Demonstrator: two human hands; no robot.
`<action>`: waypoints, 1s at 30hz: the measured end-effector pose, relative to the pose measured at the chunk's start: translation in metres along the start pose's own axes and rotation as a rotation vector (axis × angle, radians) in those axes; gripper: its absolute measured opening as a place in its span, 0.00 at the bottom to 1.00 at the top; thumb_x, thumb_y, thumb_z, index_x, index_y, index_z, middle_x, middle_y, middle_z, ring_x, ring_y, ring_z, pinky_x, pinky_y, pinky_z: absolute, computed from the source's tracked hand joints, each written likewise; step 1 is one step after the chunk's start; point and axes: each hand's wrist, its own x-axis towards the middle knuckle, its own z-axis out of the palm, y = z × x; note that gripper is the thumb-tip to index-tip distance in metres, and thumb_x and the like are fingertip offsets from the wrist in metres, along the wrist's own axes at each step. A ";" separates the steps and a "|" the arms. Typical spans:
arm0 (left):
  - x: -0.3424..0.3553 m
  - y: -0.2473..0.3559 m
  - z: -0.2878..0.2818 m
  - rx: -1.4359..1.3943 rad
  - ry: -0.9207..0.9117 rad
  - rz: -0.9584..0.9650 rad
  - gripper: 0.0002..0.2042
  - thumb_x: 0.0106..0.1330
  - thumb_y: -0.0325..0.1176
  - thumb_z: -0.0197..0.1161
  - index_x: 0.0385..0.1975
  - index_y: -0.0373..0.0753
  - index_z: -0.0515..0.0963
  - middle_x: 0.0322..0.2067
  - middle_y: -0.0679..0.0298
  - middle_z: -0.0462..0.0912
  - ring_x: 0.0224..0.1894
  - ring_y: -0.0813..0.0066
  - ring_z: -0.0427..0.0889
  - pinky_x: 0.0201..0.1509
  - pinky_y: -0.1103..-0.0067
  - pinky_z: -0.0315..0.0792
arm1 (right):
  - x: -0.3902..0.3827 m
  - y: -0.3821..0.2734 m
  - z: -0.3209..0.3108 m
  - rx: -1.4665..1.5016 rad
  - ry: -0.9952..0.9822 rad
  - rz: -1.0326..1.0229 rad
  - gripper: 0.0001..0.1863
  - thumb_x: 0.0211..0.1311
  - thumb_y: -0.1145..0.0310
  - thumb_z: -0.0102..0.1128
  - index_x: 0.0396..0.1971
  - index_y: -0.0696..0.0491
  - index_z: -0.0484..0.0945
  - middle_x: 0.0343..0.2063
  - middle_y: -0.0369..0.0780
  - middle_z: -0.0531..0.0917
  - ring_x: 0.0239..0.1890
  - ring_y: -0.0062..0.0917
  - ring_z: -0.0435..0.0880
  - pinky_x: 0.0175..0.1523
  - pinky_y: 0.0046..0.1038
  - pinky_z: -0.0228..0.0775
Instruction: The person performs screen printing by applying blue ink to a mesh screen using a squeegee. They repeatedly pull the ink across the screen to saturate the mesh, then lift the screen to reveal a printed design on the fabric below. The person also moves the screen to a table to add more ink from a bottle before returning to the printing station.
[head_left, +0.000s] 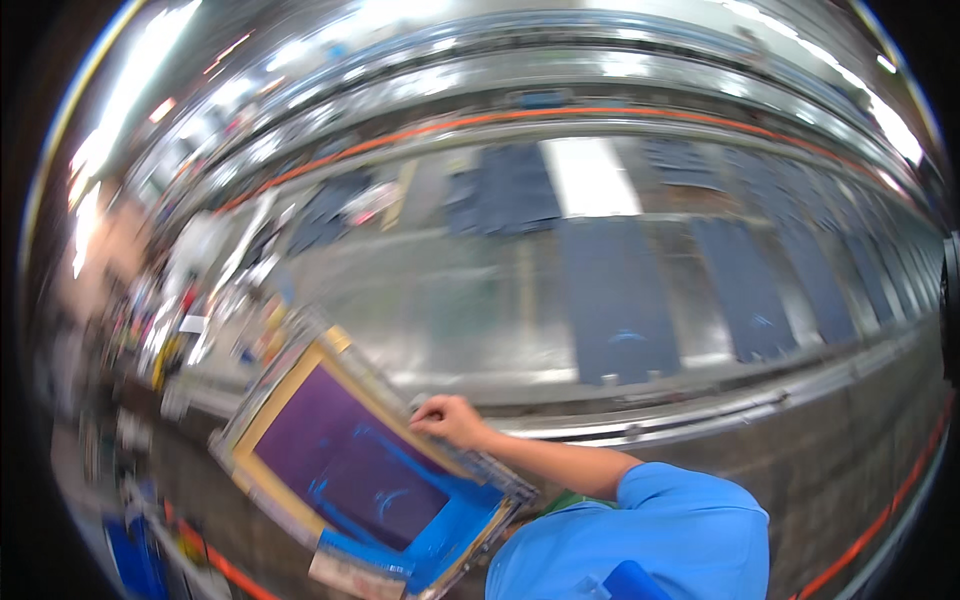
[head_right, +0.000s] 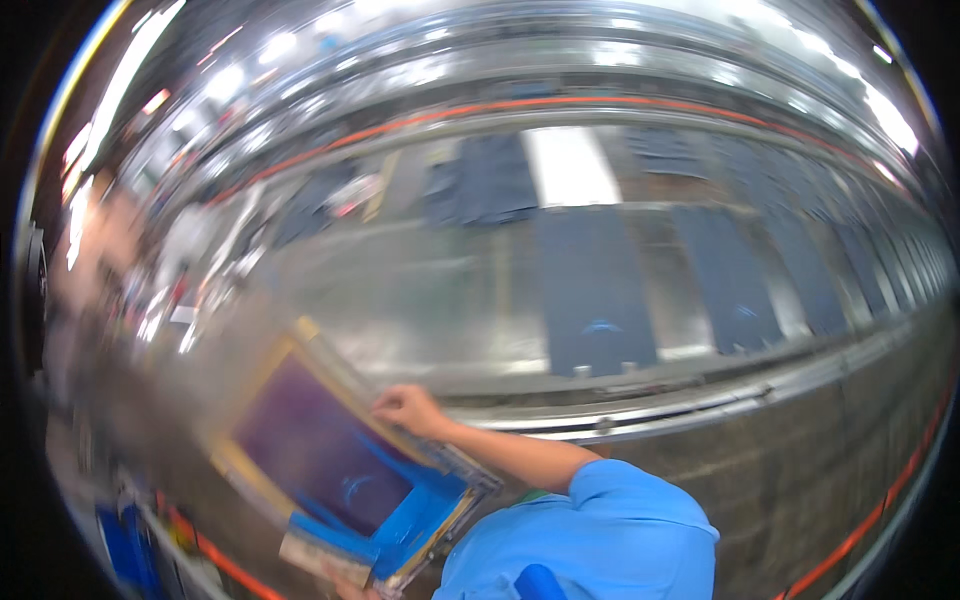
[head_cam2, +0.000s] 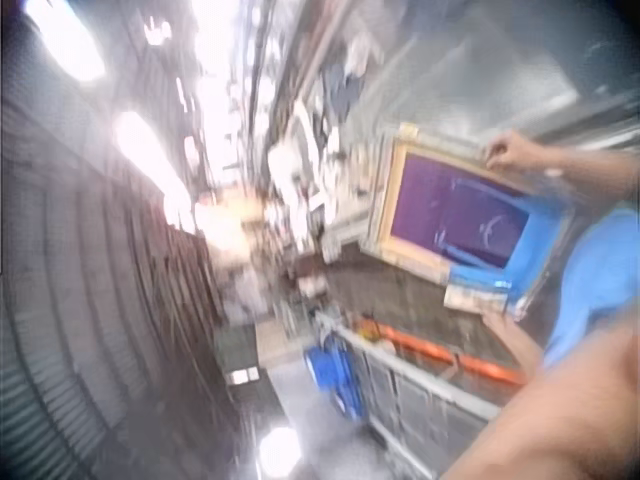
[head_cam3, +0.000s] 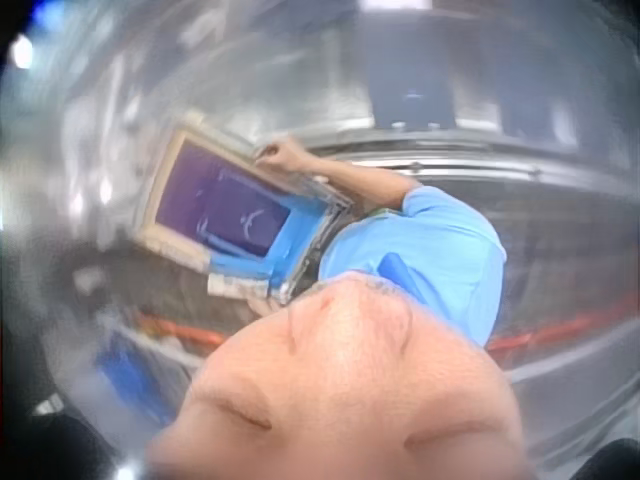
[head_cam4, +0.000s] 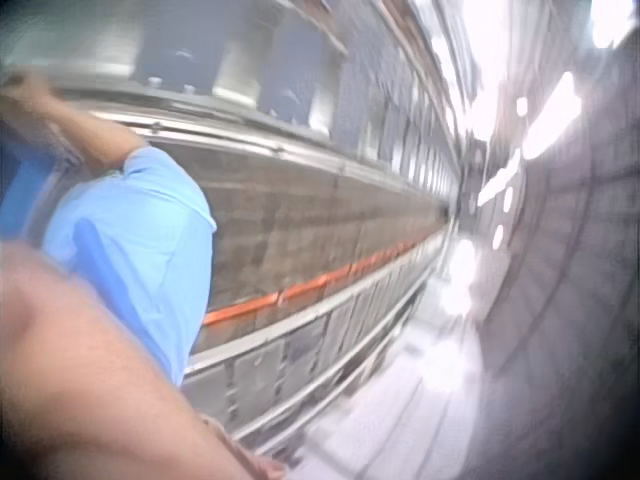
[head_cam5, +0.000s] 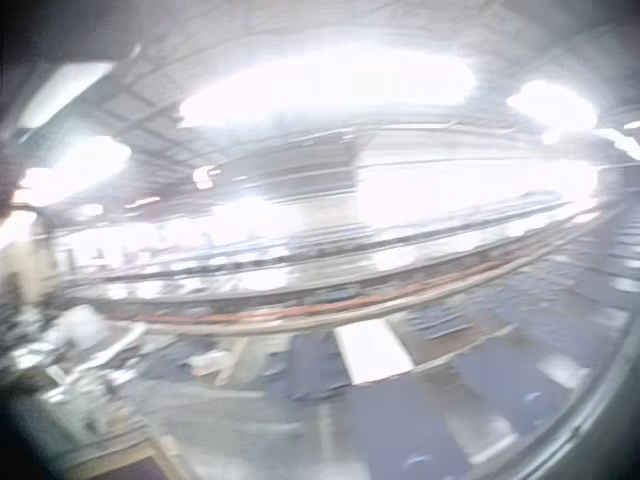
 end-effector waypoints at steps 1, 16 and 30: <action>-0.003 0.002 -0.040 -0.033 0.052 -0.005 0.39 0.67 0.57 0.60 0.66 0.29 0.63 0.63 0.50 0.70 0.61 0.55 0.73 0.63 0.62 0.70 | 0.000 0.002 0.025 -0.034 -0.068 0.070 0.12 0.55 0.62 0.73 0.32 0.56 0.87 0.26 0.37 0.85 0.29 0.18 0.77 0.35 0.25 0.70; 0.057 0.032 -0.188 -0.252 0.629 0.077 0.40 0.65 0.58 0.63 0.64 0.27 0.64 0.62 0.44 0.69 0.60 0.50 0.73 0.60 0.60 0.73 | 0.062 0.078 0.348 0.025 -0.499 0.245 0.21 0.68 0.52 0.61 0.23 0.55 0.79 0.20 0.28 0.75 0.24 0.10 0.66 0.29 0.21 0.56; 0.268 0.112 -0.282 -0.329 0.704 0.132 0.40 0.66 0.56 0.62 0.66 0.28 0.62 0.62 0.47 0.70 0.60 0.52 0.74 0.62 0.61 0.71 | 0.213 0.138 0.679 0.021 -0.739 0.173 0.20 0.64 0.56 0.65 0.20 0.57 0.77 0.17 0.27 0.72 0.22 0.09 0.64 0.26 0.22 0.53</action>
